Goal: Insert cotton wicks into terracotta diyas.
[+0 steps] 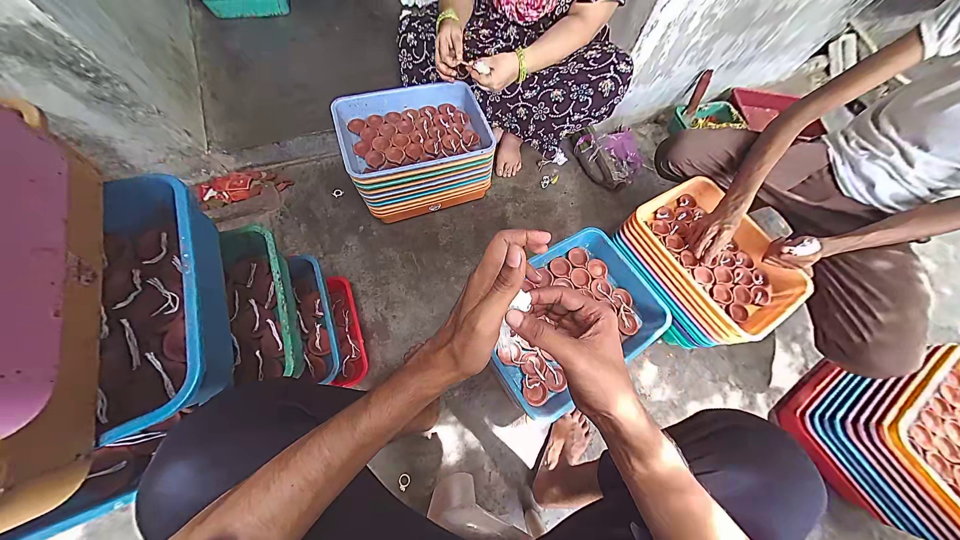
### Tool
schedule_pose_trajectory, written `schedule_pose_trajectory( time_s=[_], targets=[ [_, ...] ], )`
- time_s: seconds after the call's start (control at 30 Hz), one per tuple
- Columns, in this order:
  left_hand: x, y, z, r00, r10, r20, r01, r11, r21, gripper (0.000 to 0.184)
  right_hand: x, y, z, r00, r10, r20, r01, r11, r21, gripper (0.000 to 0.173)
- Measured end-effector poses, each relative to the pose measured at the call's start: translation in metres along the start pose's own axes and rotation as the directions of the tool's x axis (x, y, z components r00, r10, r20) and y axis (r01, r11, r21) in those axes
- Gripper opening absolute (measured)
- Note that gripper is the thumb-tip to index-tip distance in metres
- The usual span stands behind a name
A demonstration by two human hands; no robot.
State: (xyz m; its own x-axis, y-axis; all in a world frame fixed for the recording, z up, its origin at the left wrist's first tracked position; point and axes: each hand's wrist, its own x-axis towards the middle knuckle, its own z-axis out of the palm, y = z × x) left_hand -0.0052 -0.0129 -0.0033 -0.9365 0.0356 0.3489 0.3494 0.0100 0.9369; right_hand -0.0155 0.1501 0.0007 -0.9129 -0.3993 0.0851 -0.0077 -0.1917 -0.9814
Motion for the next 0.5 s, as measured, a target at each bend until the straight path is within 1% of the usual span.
schedule_pose_trajectory(
  time_s=[0.07, 0.17, 0.23, 0.3, 0.4, 0.5],
  targets=[
    [-0.001, 0.000, 0.002, 0.998, -0.052, 0.025, 0.052, 0.998, -0.030, 0.060, 0.000, 0.003, -0.001, 0.998, -0.014, -0.063, 0.015, 1.000, 0.010, 0.016],
    [-0.002, -0.001, 0.003, 0.987, -0.144, 0.076, 0.153, 0.980, -0.131, 0.046, 0.001, 0.001, -0.009, 0.990, -0.033, -0.138, 0.038, 0.999, 0.035, 0.014],
    [-0.002, 0.000, 0.003, 0.971, -0.204, 0.120, 0.227, 0.950, -0.217, 0.042, 0.004, -0.001, -0.015, 0.985, -0.059, -0.163, 0.069, 0.996, 0.061, 0.013],
    [-0.002, 0.001, 0.003, 0.956, -0.252, 0.148, 0.285, 0.914, -0.289, 0.042, 0.006, -0.003, -0.021, 0.981, -0.082, -0.175, 0.096, 0.993, 0.074, 0.012],
    [-0.002, 0.004, 0.003, 0.934, -0.325, 0.148, 0.356, 0.884, -0.303, 0.036, 0.009, -0.005, -0.026, 0.981, -0.076, -0.176, 0.088, 0.994, 0.063, 0.013],
    [-0.001, 0.004, 0.004, 0.925, -0.359, 0.128, 0.381, 0.876, -0.297, 0.032, 0.010, -0.007, -0.033, 0.981, -0.068, -0.179, 0.077, 0.996, 0.042, 0.017]
  ],
)
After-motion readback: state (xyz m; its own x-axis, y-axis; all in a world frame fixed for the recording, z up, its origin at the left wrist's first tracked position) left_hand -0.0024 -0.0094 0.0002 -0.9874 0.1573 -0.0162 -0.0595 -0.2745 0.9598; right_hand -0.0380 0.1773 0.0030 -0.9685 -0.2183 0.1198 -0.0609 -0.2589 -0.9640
